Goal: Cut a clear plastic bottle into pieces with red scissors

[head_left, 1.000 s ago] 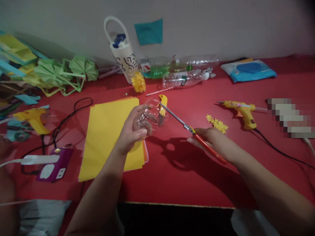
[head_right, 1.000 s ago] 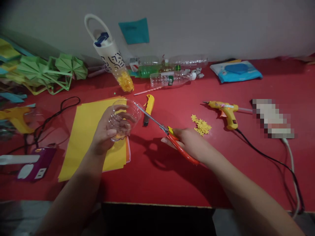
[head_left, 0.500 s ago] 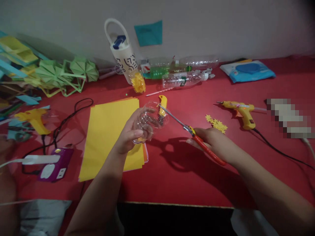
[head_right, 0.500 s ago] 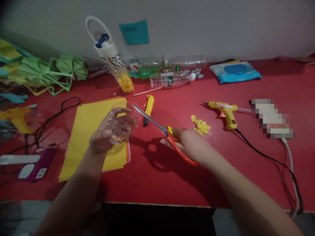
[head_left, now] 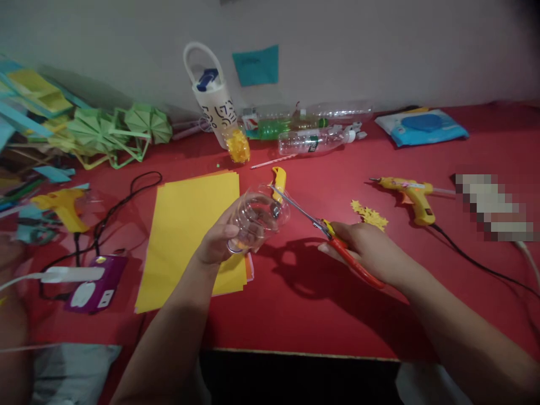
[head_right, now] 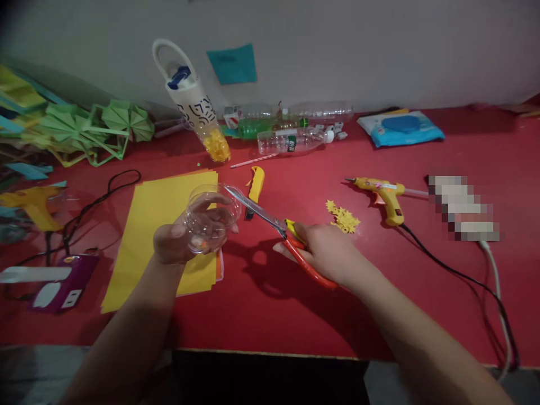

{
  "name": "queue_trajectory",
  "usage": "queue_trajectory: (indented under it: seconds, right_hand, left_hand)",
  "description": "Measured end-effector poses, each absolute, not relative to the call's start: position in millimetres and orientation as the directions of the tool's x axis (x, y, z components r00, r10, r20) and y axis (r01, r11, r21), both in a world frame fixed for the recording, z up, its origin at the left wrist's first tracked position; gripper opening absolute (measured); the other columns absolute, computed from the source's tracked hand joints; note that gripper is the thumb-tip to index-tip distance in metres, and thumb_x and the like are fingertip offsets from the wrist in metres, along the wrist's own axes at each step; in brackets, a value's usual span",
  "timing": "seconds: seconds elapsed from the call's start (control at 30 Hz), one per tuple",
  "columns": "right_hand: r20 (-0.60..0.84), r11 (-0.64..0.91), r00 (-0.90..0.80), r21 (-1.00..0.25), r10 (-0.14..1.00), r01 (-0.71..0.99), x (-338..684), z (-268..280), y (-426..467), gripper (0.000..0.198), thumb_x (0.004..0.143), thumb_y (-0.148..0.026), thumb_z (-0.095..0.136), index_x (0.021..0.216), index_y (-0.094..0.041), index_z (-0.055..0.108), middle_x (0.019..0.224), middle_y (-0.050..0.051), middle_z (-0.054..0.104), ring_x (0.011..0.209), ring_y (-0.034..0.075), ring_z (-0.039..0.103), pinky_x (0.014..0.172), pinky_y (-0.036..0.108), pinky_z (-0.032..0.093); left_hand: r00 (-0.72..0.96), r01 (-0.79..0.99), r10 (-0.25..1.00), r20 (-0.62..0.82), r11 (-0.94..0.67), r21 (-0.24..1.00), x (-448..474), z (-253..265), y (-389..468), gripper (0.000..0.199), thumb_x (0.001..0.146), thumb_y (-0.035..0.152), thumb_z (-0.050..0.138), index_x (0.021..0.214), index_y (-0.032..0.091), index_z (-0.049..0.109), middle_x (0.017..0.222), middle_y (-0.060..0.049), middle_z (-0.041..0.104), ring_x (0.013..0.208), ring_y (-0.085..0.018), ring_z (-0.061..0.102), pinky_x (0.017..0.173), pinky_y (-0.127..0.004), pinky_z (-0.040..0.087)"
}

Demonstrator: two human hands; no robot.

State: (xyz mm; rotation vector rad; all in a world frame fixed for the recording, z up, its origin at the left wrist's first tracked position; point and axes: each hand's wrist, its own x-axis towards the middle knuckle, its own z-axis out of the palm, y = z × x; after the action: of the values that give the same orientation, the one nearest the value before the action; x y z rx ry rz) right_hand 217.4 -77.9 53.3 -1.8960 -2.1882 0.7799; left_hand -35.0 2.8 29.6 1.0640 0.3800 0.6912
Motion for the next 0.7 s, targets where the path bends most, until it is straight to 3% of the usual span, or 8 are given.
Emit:
queue_trajectory:
  seconds: [0.1,0.3,0.5,0.7]
  right_hand:
    - [-0.202,0.089,-0.206,-0.473,0.958,0.877,219.1,51.2,-76.7,0.059,0.086,-0.081,0.023,0.062,-0.027,0.029,0.049,0.0,0.042,0.045,0.015,0.036,0.048,0.028,0.026]
    - [-0.153,0.1,-0.188,-0.454,0.97,0.885,219.9,48.2,-75.7,0.062,0.083,-0.085,0.017,0.061,-0.028,0.027,0.048,0.0,0.04,0.044,0.015,0.035,0.048,0.028,0.025]
    - [-0.167,0.077,-0.153,-0.39,0.974,0.918,217.2,51.1,-77.3,0.06,0.081,-0.085,0.017,0.066,-0.028,0.028,0.05,0.002,0.047,0.044,0.016,0.037,0.047,0.028,0.025]
    - [-0.176,0.033,-0.088,-0.296,0.98,0.954,218.3,55.2,-78.4,0.059,0.082,-0.083,0.016,0.066,-0.027,0.028,0.049,0.001,0.045,0.044,0.016,0.038,0.048,0.028,0.023]
  left_hand:
    - [0.749,-0.306,0.663,0.0,0.345,0.888,-34.7,33.8,1.9,0.067,0.059,0.047,0.071,0.118,0.017,0.057,0.089,-0.01,0.07,0.055,-0.013,0.059,0.039,-0.021,0.037]
    - [0.749,-0.32,0.662,-0.024,0.393,0.862,-38.0,33.3,2.3,0.07,0.059,0.049,0.068,0.12,0.016,0.058,0.091,-0.013,0.07,0.075,-0.024,0.068,0.039,-0.021,0.037]
    - [0.729,-0.333,0.684,-0.012,0.369,0.868,-37.6,29.0,3.5,0.064,0.061,0.047,0.069,0.118,0.017,0.059,0.094,-0.009,0.07,0.051,-0.012,0.06,0.038,-0.021,0.037]
    - [0.647,-0.356,0.76,0.056,0.236,0.904,-36.0,31.0,2.1,0.056,0.063,0.04,0.073,0.114,0.023,0.06,0.096,-0.005,0.069,0.06,-0.013,0.065,0.052,-0.025,0.052]
